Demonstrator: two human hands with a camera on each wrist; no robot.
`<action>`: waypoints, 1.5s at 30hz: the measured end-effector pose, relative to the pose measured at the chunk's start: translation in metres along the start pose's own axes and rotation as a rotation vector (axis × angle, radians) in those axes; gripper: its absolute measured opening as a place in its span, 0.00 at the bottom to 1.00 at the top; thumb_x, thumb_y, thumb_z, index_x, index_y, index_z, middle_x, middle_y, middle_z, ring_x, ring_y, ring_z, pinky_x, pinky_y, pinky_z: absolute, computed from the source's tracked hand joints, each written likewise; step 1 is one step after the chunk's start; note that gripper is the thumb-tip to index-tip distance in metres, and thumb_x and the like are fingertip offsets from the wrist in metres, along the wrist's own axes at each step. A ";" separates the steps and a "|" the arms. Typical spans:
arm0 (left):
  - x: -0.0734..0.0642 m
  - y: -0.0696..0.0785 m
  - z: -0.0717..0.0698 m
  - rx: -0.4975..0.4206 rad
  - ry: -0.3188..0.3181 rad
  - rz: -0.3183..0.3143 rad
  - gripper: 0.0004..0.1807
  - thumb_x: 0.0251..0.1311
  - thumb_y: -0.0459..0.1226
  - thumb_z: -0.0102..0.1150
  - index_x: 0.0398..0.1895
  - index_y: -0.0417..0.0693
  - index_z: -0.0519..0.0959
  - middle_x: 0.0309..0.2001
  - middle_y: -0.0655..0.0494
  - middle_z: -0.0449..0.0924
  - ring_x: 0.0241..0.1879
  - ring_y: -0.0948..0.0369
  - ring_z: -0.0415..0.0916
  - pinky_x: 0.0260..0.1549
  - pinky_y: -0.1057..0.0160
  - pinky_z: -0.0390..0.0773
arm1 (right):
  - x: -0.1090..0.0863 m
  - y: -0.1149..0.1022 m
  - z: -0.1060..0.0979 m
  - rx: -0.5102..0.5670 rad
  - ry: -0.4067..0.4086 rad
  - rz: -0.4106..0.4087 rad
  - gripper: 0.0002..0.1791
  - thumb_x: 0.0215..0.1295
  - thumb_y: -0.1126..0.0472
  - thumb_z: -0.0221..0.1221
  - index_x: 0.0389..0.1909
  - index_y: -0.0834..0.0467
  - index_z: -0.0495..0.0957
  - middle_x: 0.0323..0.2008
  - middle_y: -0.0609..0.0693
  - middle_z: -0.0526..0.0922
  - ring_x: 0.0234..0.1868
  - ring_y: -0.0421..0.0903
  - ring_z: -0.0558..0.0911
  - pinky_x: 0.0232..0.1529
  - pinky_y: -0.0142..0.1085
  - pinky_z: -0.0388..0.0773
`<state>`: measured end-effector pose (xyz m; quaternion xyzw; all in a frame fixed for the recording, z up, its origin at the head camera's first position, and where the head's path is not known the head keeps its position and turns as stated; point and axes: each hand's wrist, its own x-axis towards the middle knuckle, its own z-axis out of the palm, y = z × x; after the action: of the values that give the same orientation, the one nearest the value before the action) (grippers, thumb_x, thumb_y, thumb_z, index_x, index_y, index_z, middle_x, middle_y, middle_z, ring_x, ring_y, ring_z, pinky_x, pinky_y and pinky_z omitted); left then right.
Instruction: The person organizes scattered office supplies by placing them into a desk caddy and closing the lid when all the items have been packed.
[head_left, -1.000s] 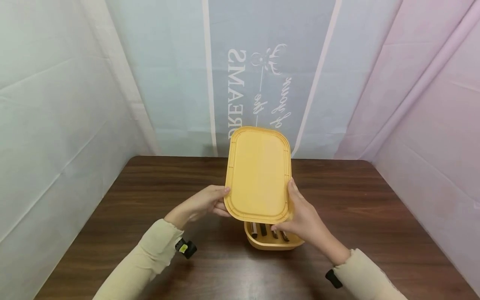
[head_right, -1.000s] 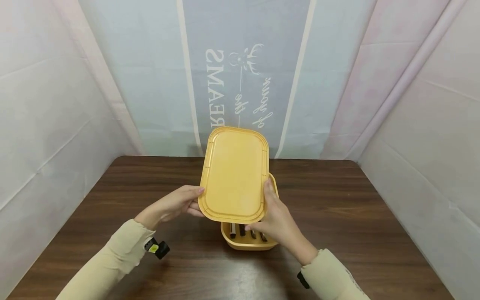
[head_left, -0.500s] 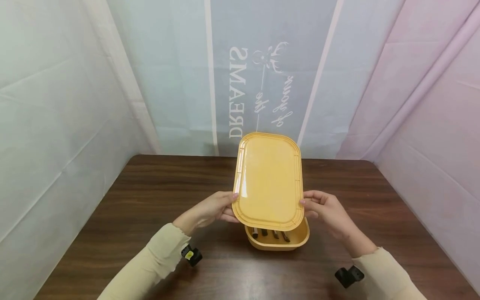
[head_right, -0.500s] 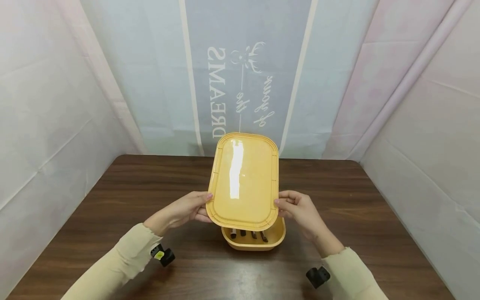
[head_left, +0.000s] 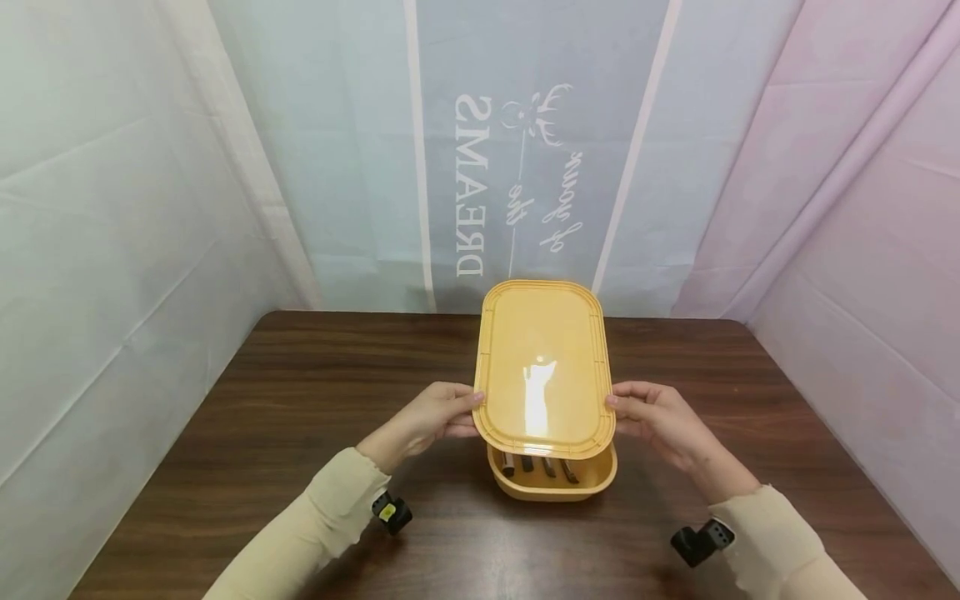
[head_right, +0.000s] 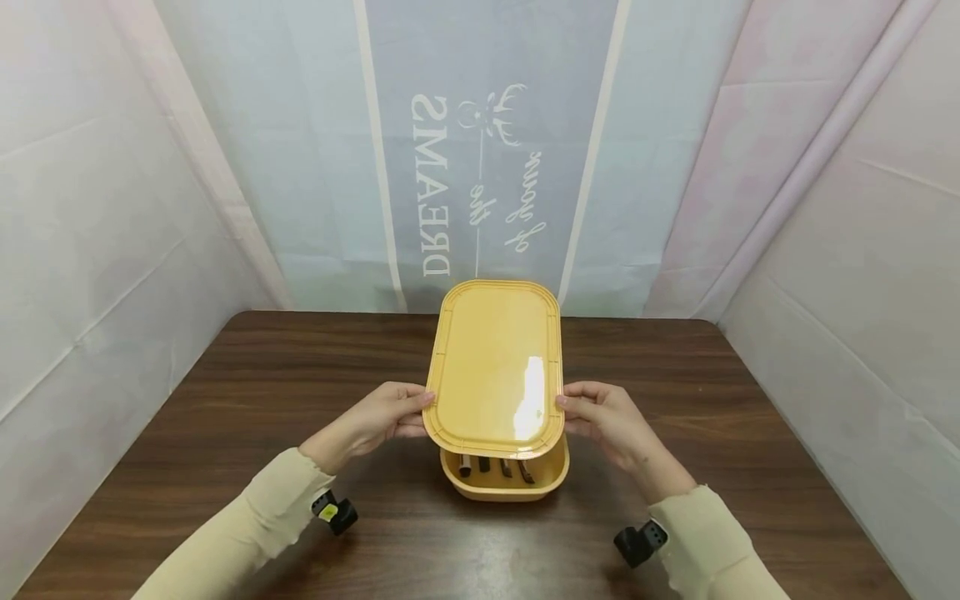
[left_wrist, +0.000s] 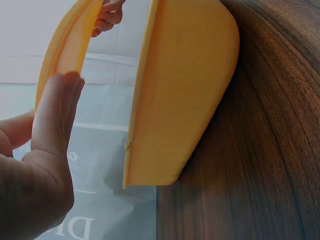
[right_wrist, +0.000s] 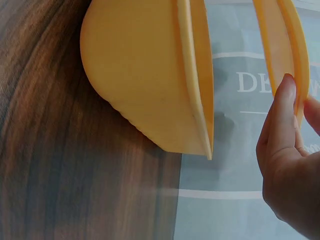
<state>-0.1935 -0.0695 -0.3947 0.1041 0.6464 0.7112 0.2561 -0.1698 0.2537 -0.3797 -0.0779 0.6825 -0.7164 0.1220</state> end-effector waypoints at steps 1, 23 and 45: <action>0.001 0.000 0.000 0.000 0.016 -0.001 0.18 0.71 0.31 0.46 0.54 0.20 0.70 0.44 0.33 0.80 0.40 0.54 0.83 0.43 0.59 0.79 | 0.000 -0.002 -0.001 -0.006 0.003 0.000 0.05 0.67 0.69 0.55 0.37 0.61 0.79 0.33 0.49 0.84 0.34 0.42 0.84 0.39 0.36 0.81; 0.024 0.000 0.033 -0.044 0.021 -0.063 0.17 0.67 0.27 0.50 0.53 0.19 0.71 0.42 0.36 0.82 0.33 0.63 0.82 0.39 0.64 0.80 | -0.005 -0.069 -0.011 0.092 0.004 -0.046 0.11 0.68 0.71 0.53 0.35 0.59 0.84 0.33 0.50 0.85 0.34 0.43 0.84 0.37 0.35 0.82; 0.057 0.051 0.028 -0.396 0.212 -0.011 0.18 0.66 0.24 0.48 0.57 0.23 0.69 0.50 0.31 0.76 0.44 0.52 0.82 0.44 0.63 0.79 | -0.007 -0.080 0.004 0.076 0.125 0.024 0.06 0.64 0.67 0.60 0.32 0.56 0.85 0.33 0.49 0.85 0.33 0.41 0.85 0.35 0.34 0.82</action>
<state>-0.2401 -0.0188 -0.3513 -0.0270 0.5179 0.8298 0.2061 -0.1671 0.2553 -0.2992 -0.0204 0.6618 -0.7439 0.0906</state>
